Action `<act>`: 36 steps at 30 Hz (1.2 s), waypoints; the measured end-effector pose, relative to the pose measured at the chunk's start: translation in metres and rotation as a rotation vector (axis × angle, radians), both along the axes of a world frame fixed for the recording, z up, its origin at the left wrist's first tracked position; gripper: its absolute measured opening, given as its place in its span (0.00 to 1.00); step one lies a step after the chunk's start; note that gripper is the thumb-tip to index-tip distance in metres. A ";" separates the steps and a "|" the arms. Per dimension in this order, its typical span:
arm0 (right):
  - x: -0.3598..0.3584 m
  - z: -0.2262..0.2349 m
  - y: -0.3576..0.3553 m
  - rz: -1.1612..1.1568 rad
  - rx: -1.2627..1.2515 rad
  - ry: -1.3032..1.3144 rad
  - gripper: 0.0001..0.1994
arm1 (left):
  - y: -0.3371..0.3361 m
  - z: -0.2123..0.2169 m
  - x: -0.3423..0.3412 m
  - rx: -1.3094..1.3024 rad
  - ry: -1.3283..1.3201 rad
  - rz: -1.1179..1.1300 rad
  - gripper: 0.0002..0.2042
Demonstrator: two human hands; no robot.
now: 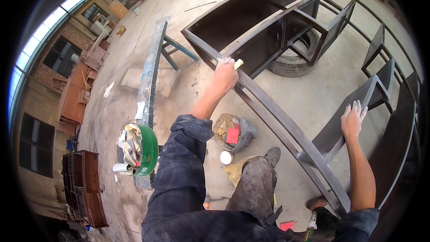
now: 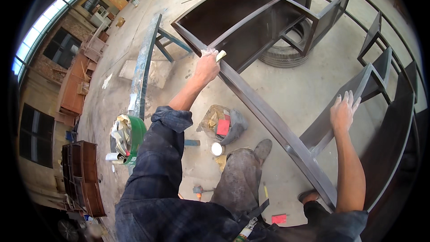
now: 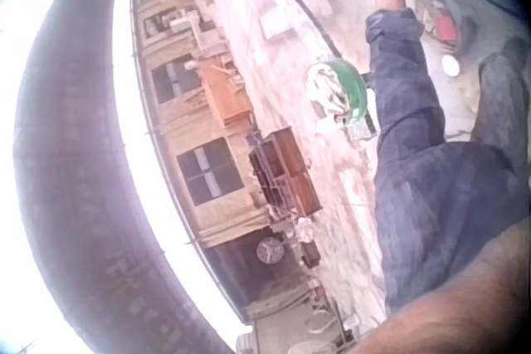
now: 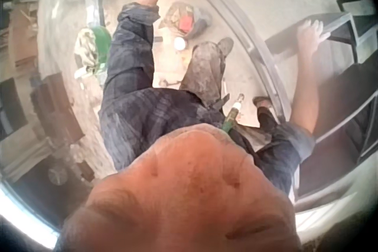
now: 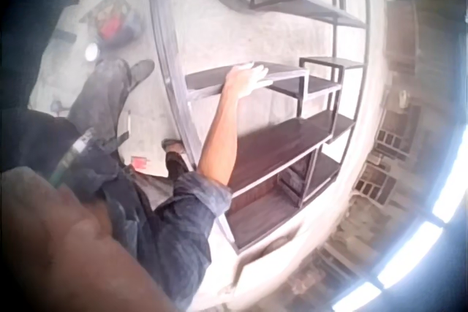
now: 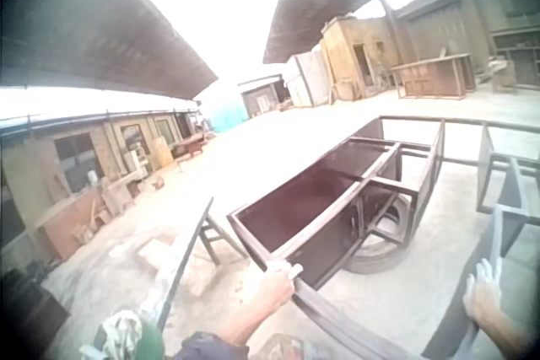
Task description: The person sands a metal frame structure using a sanding block and a scraper tool. They work on various sections of the frame, including corners and long edges, to smooth the surface.
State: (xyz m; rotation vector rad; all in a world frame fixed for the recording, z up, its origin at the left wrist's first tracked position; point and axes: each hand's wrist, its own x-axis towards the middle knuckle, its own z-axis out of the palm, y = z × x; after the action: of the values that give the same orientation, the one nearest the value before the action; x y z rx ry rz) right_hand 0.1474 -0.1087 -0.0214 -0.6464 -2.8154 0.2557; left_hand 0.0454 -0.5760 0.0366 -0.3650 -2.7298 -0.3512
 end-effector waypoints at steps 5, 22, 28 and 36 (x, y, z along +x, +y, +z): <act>0.004 0.001 0.014 -0.010 0.019 0.010 0.25 | 0.084 -0.016 0.095 -0.020 0.002 -0.417 0.20; 0.000 -0.004 0.006 0.025 -0.001 0.060 0.26 | 0.051 -0.012 0.079 0.001 -0.082 -0.326 0.24; -0.004 -0.005 0.011 0.044 0.003 0.110 0.26 | 0.166 -0.007 0.177 0.128 -0.185 -0.718 0.26; 0.000 -0.001 0.004 0.016 -0.029 0.072 0.27 | 0.179 -0.016 0.203 0.211 -0.175 -0.582 0.27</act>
State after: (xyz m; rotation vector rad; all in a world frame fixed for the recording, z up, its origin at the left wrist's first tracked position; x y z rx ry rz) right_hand 0.1478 -0.1045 -0.0221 -0.6081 -2.7536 0.3176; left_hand 0.2483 -0.3972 0.0203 -1.1137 -2.6620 -0.8479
